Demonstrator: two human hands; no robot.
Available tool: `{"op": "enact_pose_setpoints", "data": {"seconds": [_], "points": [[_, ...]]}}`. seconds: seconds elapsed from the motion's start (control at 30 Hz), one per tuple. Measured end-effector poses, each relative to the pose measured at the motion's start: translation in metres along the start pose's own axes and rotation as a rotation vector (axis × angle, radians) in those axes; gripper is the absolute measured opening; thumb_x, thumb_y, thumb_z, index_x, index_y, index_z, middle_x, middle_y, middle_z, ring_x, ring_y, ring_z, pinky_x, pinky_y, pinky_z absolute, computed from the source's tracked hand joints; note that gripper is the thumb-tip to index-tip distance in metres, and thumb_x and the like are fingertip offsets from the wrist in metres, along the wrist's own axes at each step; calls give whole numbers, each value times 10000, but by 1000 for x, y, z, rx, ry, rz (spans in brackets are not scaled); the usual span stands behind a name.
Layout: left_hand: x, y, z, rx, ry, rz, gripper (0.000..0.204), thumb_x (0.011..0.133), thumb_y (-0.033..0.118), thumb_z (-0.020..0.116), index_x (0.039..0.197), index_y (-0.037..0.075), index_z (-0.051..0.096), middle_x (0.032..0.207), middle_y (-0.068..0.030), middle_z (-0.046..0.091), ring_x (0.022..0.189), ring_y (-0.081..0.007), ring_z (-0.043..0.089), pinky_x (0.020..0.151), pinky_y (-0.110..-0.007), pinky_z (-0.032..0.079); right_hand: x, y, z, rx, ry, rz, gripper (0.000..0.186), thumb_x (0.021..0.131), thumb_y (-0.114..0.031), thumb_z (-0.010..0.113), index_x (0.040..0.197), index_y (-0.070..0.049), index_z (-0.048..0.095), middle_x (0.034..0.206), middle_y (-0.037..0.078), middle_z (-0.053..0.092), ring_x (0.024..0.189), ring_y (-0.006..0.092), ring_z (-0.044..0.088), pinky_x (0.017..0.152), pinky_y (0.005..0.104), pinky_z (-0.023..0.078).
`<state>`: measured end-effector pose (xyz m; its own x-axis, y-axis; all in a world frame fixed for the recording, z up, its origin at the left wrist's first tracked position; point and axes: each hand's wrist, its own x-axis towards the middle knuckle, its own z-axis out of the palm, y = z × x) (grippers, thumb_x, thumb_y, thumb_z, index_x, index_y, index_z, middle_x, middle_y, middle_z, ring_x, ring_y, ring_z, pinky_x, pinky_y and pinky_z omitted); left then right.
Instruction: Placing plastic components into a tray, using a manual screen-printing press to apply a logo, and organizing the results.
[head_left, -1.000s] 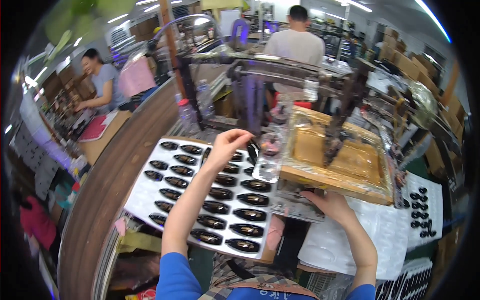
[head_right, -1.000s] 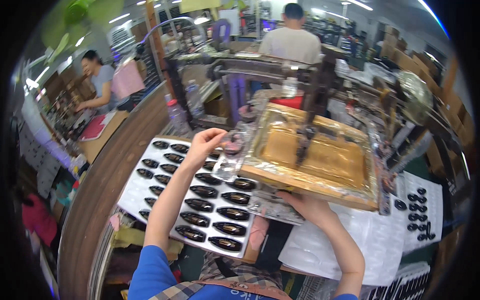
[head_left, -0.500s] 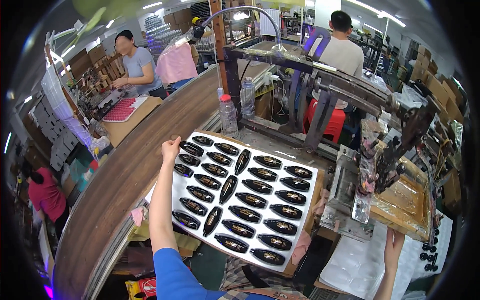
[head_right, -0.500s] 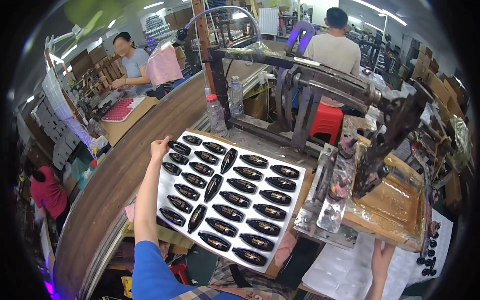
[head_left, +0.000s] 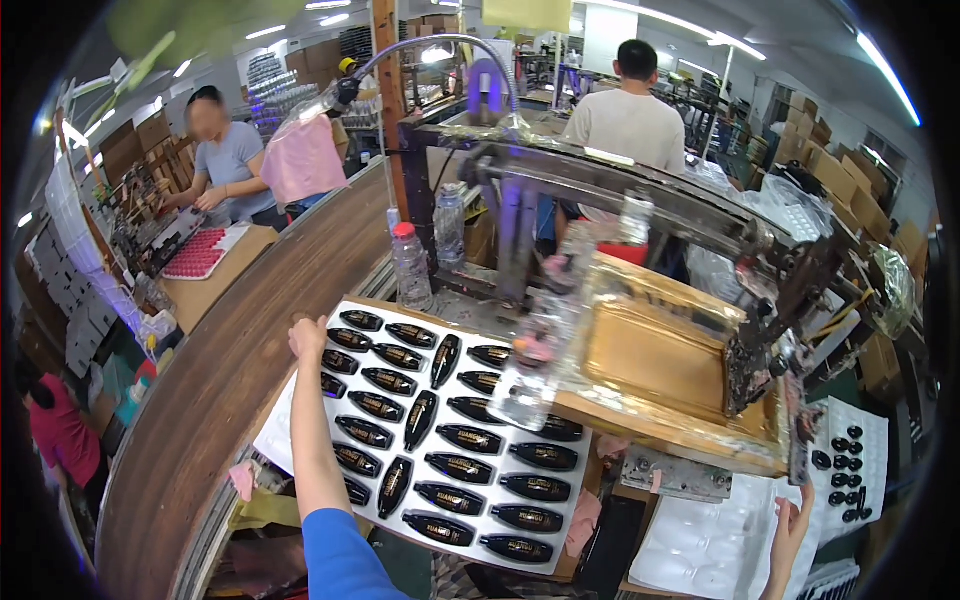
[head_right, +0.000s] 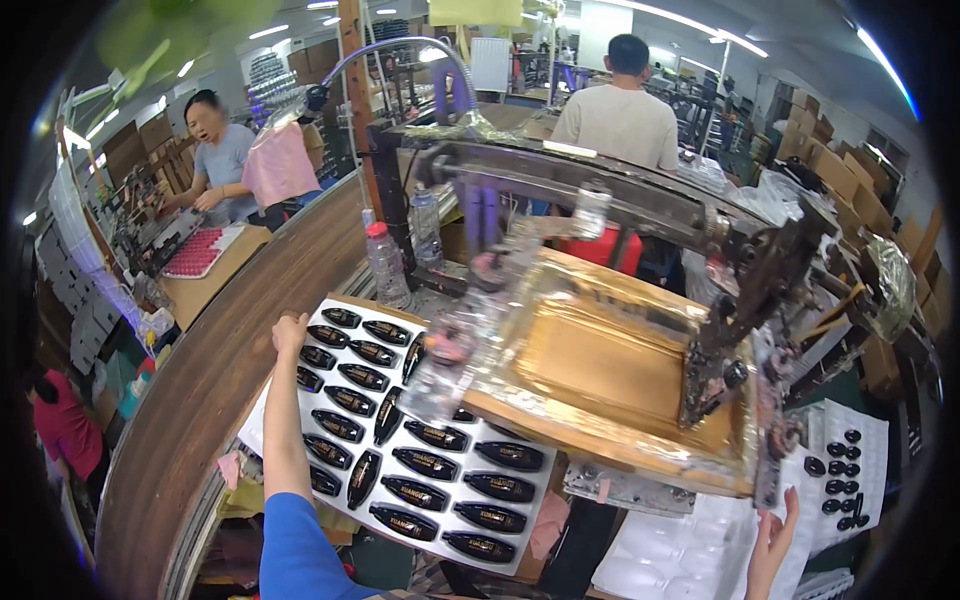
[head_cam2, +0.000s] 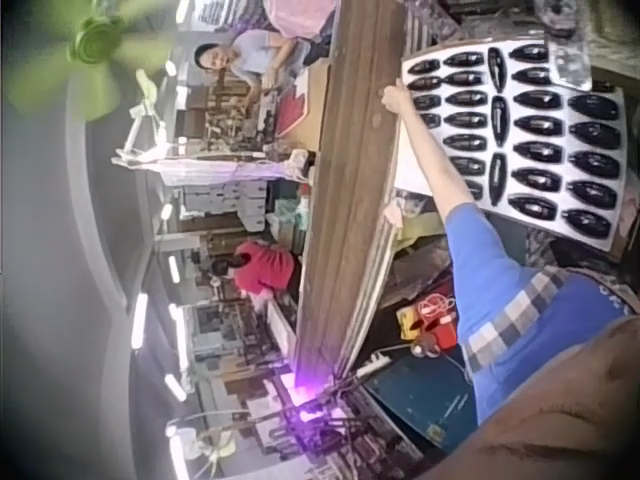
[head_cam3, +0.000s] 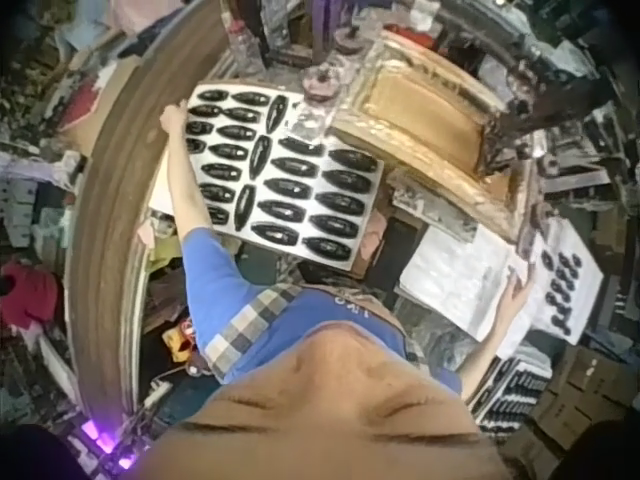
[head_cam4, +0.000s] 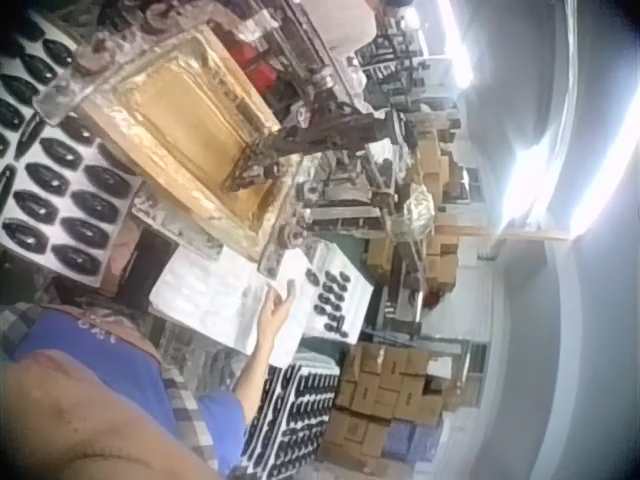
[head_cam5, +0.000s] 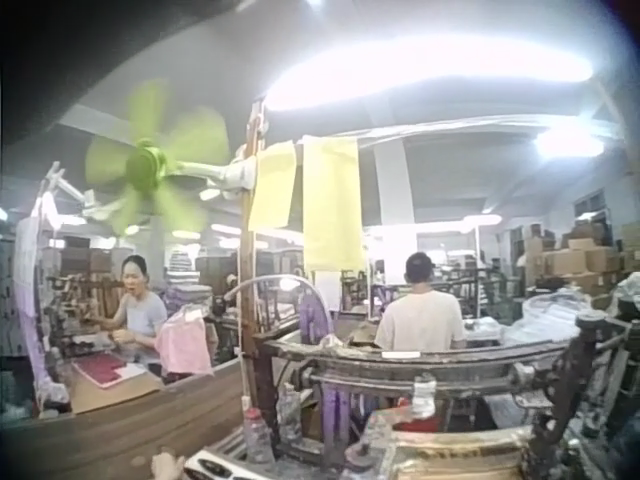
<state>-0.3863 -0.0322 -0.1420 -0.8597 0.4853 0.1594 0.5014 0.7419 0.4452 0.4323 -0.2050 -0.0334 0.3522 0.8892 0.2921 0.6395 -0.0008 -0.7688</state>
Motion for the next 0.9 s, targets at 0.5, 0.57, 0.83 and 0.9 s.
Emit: {"op": "enact_pose_setpoints", "data": {"seconds": [0.5,0.57,0.83,0.9], "points": [[-245,183,-83,-608,-332,1242,286,697,84,576,968,10,522,885,-152,553,868,-300,531,785,-332,404,132,165,-79,-951,296,137,562,812,-400,495,1200,-9,384,1190,247,402,1039,389,450,843,423,390],[-284,198,-87,-407,-240,1436,295,700,115,584,975,23,528,968,-153,546,930,-307,503,843,-364,376,138,180,-79,-925,334,136,551,812,-399,494,1188,-8,399,1174,248,416,1022,391,459,835,418,393],[-307,246,-32,-445,-580,1475,408,770,204,563,1125,28,466,1108,-153,506,1025,-275,480,920,-377,348,109,155,-97,-713,288,-87,422,820,-286,504,1112,13,446,1098,217,471,1007,359,466,843,390,386],[-301,269,-31,-575,-671,1456,403,775,204,557,1124,25,466,1109,-151,506,1027,-272,480,917,-376,351,94,153,-116,-688,275,-143,389,812,-242,517,1103,8,454,1095,208,477,1009,348,468,850,383,385]]}}
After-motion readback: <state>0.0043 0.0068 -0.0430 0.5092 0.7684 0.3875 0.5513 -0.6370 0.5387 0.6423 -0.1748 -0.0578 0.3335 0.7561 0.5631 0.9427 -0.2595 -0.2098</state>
